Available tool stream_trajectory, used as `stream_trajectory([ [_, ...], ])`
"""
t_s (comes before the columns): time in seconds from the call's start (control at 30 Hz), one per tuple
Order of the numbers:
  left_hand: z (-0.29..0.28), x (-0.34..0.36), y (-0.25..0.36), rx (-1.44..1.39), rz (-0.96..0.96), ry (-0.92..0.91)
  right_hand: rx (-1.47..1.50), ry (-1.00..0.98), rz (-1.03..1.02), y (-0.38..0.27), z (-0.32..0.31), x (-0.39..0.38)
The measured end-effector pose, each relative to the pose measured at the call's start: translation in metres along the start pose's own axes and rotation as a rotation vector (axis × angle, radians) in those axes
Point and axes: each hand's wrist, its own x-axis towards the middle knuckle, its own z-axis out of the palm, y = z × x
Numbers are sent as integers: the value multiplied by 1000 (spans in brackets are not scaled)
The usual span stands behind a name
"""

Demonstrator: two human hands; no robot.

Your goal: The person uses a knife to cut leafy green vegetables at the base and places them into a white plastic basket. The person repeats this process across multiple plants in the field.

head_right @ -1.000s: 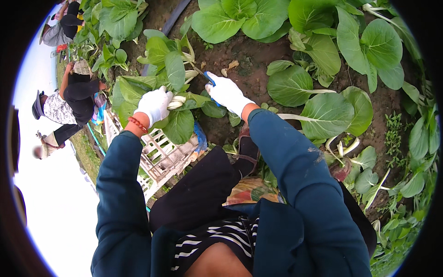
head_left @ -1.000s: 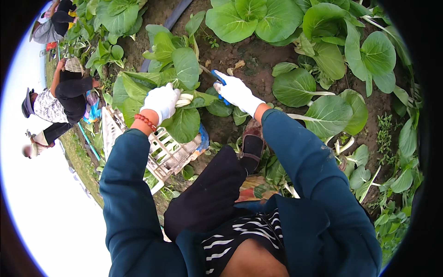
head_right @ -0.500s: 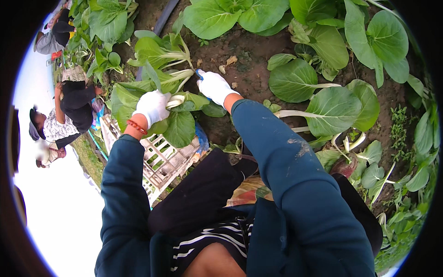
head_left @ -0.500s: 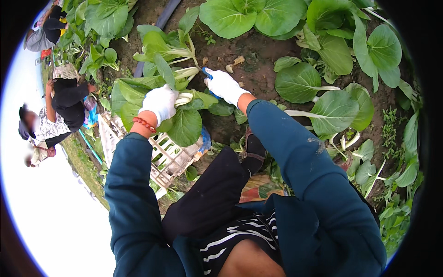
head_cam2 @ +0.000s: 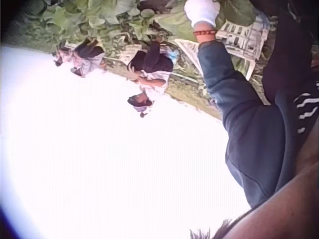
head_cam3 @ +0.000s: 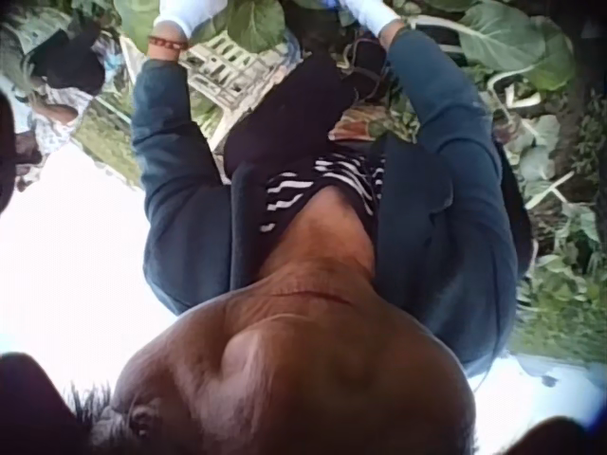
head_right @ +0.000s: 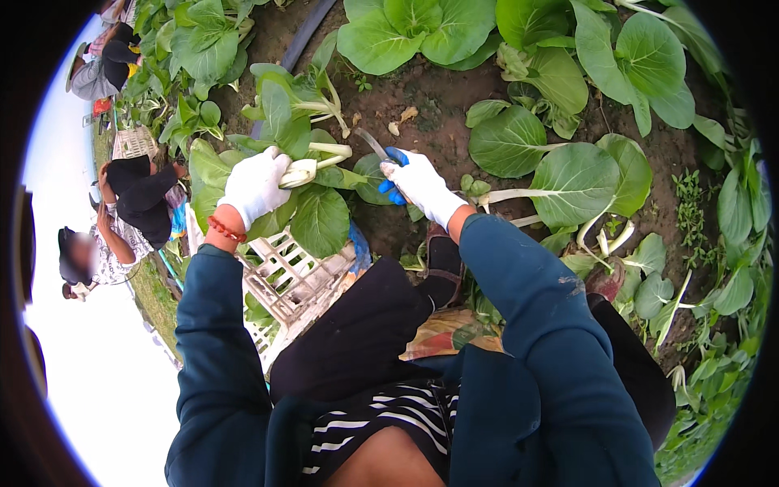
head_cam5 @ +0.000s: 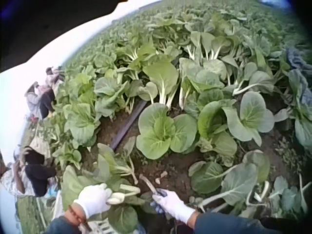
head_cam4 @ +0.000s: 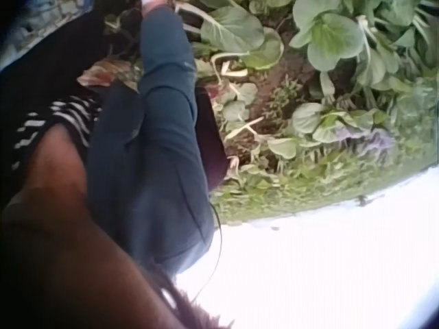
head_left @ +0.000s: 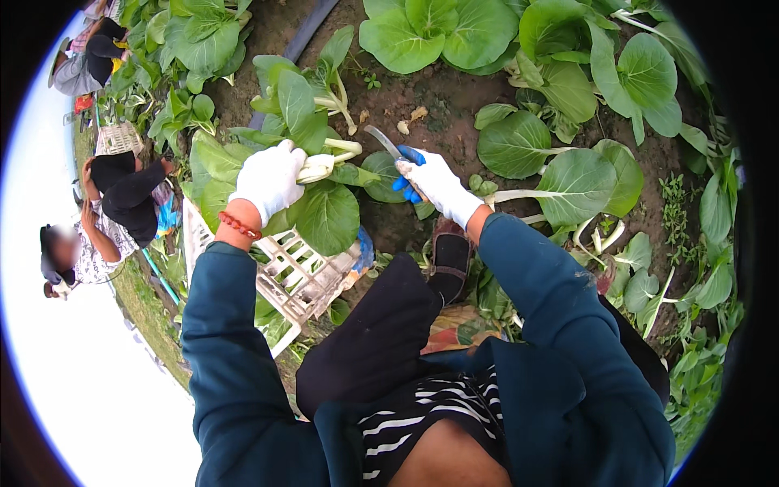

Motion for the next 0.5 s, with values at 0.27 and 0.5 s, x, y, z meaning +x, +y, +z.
stream_trajectory([
  [0.27,-63,-80,43,-42,120,319,584,-21,-128,-27,45,-20],
  [0.5,-51,-172,50,-168,38,406,586,-2,-604,-76,74,-93],
])
